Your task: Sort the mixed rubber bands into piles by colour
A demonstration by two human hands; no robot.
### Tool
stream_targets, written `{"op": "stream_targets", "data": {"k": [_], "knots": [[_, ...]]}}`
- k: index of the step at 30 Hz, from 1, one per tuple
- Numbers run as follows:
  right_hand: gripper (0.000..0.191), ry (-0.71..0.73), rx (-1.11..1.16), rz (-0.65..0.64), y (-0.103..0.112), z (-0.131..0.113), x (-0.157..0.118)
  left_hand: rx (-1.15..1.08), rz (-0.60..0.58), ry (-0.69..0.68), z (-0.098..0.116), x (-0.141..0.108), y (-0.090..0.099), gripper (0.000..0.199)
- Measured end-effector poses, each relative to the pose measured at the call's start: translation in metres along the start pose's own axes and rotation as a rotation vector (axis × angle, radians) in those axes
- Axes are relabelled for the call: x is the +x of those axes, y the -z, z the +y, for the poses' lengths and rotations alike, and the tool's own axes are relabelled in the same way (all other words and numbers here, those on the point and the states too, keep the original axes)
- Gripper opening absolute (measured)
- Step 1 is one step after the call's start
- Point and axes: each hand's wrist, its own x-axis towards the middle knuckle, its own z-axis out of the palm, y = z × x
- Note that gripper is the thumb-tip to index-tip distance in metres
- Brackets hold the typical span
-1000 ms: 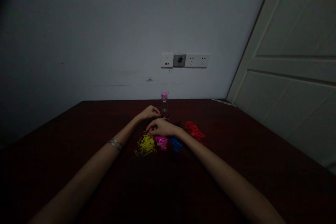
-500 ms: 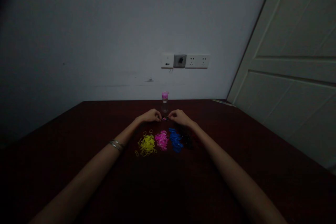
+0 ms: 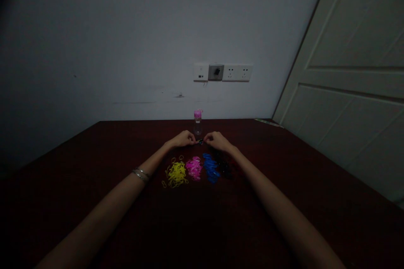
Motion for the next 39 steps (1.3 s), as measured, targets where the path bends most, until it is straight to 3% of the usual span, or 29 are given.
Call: {"op": "stream_targets", "data": {"k": [2, 6, 8, 16, 24, 29, 34, 39], "knots": [[0.022, -0.001, -0.030, -0.004, -0.001, -0.001, -0.001, -0.091, -0.071, -0.016, 0.003, -0.004, 0.006, 0.018], [0.022, 0.009, -0.074, 0.007, -0.006, -0.007, -0.003, -0.211, -0.335, -0.010, 0.009, -0.009, 0.014, 0.019], [0.021, 0.012, -0.078, -0.001, -0.009, -0.010, -0.004, -0.238, -0.391, -0.005, 0.011, -0.009, 0.015, 0.018], [0.023, -0.002, -0.188, -0.003, -0.018, -0.021, -0.008, -0.273, -0.366, 0.020, 0.003, -0.006, 0.011, 0.017], [0.020, -0.061, -0.292, -0.012, -0.017, -0.034, -0.011, -0.210, -0.417, -0.029, 0.023, -0.008, -0.001, 0.017], [0.019, -0.052, -0.322, 0.017, -0.020, -0.034, -0.011, -0.182, -0.411, -0.034, 0.024, -0.007, -0.003, 0.013], [0.017, -0.032, -0.290, 0.019, -0.019, -0.029, -0.010, -0.215, -0.349, -0.025, 0.021, -0.007, -0.001, 0.018], [0.016, 0.048, -0.094, 0.017, -0.009, -0.018, -0.004, -0.228, -0.225, -0.013, 0.017, -0.005, 0.007, 0.026]]}}
